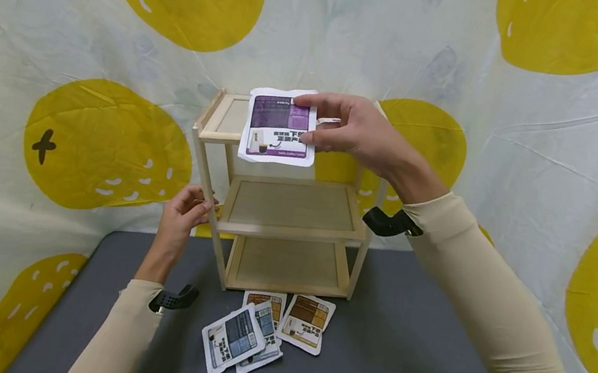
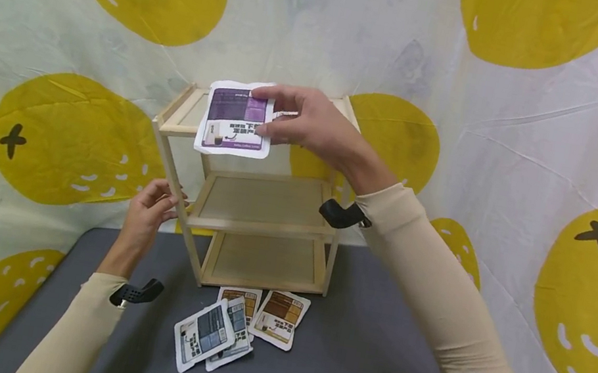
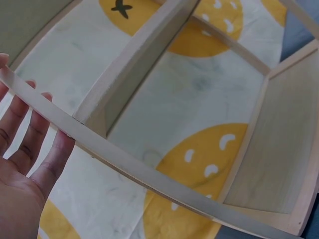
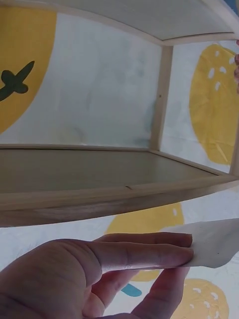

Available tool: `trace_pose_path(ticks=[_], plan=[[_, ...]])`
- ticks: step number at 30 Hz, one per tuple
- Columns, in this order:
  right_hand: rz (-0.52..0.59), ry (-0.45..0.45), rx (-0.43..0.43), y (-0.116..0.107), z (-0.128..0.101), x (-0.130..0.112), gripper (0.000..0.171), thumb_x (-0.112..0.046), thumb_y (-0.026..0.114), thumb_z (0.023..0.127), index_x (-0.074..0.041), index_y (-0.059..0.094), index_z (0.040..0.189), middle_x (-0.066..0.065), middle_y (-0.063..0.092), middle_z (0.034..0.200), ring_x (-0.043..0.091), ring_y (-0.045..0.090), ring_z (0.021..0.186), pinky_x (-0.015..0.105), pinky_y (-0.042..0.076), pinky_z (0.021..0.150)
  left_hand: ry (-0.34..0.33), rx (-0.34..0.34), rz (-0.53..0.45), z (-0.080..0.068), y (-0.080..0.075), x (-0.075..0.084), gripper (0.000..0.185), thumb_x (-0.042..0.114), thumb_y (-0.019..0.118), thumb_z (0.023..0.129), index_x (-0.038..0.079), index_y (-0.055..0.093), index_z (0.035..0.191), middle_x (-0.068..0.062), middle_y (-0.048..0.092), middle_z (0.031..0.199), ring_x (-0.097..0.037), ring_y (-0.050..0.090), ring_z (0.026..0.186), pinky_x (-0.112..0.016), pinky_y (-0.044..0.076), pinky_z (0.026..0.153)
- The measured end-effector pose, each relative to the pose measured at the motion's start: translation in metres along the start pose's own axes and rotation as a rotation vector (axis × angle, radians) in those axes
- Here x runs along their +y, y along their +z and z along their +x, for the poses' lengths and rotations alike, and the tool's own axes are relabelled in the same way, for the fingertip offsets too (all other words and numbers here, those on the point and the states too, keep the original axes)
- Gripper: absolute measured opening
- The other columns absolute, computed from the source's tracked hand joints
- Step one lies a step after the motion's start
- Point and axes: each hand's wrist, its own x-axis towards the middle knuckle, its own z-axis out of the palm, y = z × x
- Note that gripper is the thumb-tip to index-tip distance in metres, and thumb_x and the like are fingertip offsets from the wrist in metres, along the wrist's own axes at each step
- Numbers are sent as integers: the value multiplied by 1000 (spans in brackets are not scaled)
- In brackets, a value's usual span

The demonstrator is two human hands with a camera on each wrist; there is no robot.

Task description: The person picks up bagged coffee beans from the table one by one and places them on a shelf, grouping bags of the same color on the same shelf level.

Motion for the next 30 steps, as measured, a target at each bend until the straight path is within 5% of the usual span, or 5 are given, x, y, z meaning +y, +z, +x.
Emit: trace_pose_path(ticks=[9, 20, 30], plan=[[44, 25, -33, -7, 17, -2, 57, -3, 74, 91, -8, 55, 145, 18, 62, 127, 32, 67, 108, 38, 58, 90, -9, 5, 13, 1, 0, -1, 20, 12, 65, 99, 0, 59, 115, -9, 70, 103, -25, 70, 96, -29, 58, 78], [-50, 85, -43, -16, 37, -1, 64, -7, 74, 92, -11, 49, 151, 15, 58, 127, 28, 65, 111, 32, 54, 95, -8, 0, 25, 1, -1, -3, 22, 11, 63, 100, -1, 58, 118, -15, 67, 106, -32, 69, 102, -29, 58, 79], [-127, 174, -19, -19, 52, 3, 65, -17, 76, 92, -14, 50, 151, 11, 62, 127, 24, 60, 111, 26, 49, 97, 0, -11, 27, 3, -1, -6, 22, 11, 62, 101, -1, 57, 119, -4, 67, 103, -34, 69, 104, -29, 58, 79]])
